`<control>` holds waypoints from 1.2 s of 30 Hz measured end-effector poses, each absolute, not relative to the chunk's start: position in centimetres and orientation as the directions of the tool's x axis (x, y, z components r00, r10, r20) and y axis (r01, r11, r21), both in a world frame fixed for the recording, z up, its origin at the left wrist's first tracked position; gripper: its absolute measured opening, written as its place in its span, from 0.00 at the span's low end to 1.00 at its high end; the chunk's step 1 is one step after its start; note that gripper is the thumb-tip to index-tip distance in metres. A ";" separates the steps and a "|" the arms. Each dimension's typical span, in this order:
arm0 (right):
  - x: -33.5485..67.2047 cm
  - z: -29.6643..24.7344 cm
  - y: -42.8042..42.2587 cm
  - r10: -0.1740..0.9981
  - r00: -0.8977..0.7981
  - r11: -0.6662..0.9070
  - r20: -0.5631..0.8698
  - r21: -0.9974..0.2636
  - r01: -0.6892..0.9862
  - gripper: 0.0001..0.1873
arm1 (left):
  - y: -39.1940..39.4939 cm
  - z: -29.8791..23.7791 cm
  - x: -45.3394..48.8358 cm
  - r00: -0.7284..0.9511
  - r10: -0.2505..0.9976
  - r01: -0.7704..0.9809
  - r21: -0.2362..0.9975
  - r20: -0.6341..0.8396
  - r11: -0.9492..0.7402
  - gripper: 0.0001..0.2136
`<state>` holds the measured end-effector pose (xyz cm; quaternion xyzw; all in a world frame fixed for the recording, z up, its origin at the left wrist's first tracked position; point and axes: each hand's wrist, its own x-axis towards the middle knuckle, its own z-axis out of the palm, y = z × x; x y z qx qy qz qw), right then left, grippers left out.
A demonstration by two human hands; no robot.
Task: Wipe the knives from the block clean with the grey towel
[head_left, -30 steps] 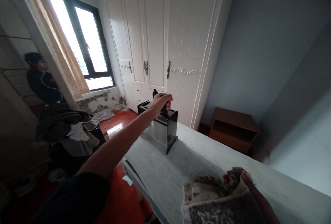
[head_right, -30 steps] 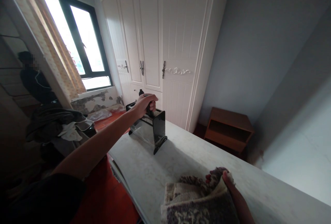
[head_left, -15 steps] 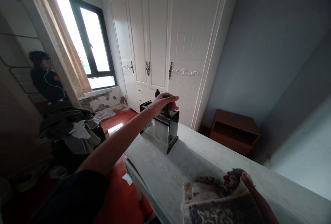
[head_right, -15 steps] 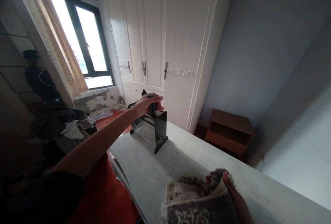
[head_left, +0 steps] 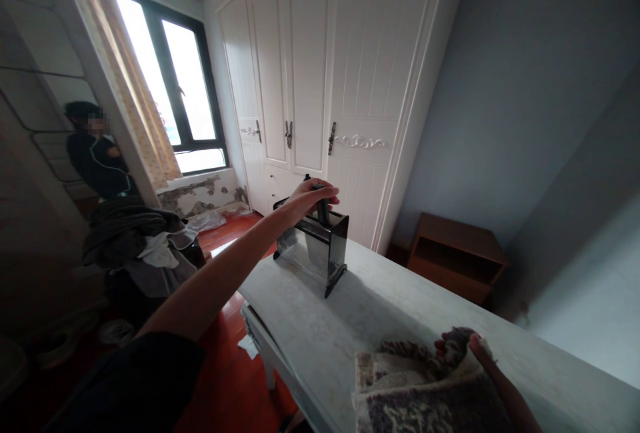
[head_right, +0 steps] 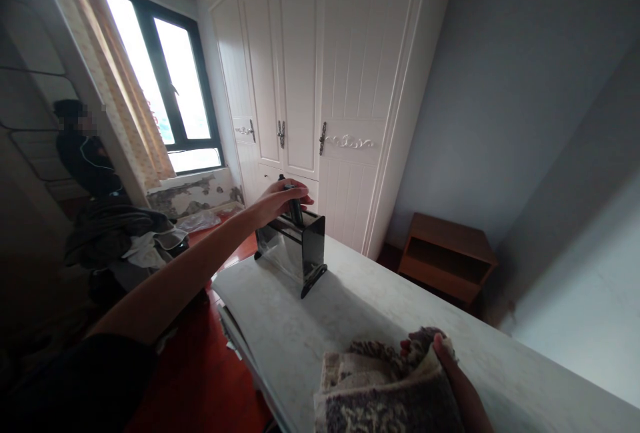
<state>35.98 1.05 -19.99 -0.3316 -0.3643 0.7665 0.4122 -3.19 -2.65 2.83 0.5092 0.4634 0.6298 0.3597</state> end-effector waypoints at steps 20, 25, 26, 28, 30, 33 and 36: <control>36.2 -20.1 1.4 0.851 -0.483 -0.407 -0.206 -0.839 -0.360 0.18 | -8.0 5.3 -6.4 -0.390 0.713 0.370 0.808 0.583 -0.458 0.12; 35.7 -20.0 1.3 0.866 -0.448 -0.401 -0.222 -0.844 -0.357 0.17 | -6.7 4.3 -8.4 -0.486 0.639 0.394 0.802 0.596 -0.449 0.13; 35.6 -20.0 1.3 0.868 -0.444 -0.398 -0.221 -0.845 -0.357 0.17 | -6.3 3.9 -8.7 -0.496 0.645 0.386 0.812 0.582 -0.437 0.15; 35.5 -20.1 1.2 0.868 -0.444 -0.396 -0.221 -0.848 -0.352 0.18 | -5.2 3.0 -9.3 -0.515 0.659 0.363 0.836 0.548 -0.411 0.19; 35.6 -20.2 1.3 0.866 -0.449 -0.396 -0.221 -0.851 -0.345 0.18 | -4.3 2.2 -9.5 -0.513 0.687 0.328 0.857 0.514 -0.397 0.23; 35.7 -20.5 1.8 0.865 -0.457 -0.386 -0.207 -0.856 -0.344 0.18 | -3.0 1.3 -9.3 -0.454 0.751 0.270 0.877 0.480 -0.397 0.28; 35.9 -20.9 2.3 0.873 -0.453 -0.361 -0.180 -0.864 -0.352 0.18 | -1.7 1.0 -8.7 -0.427 0.769 0.264 0.879 0.476 -0.398 0.28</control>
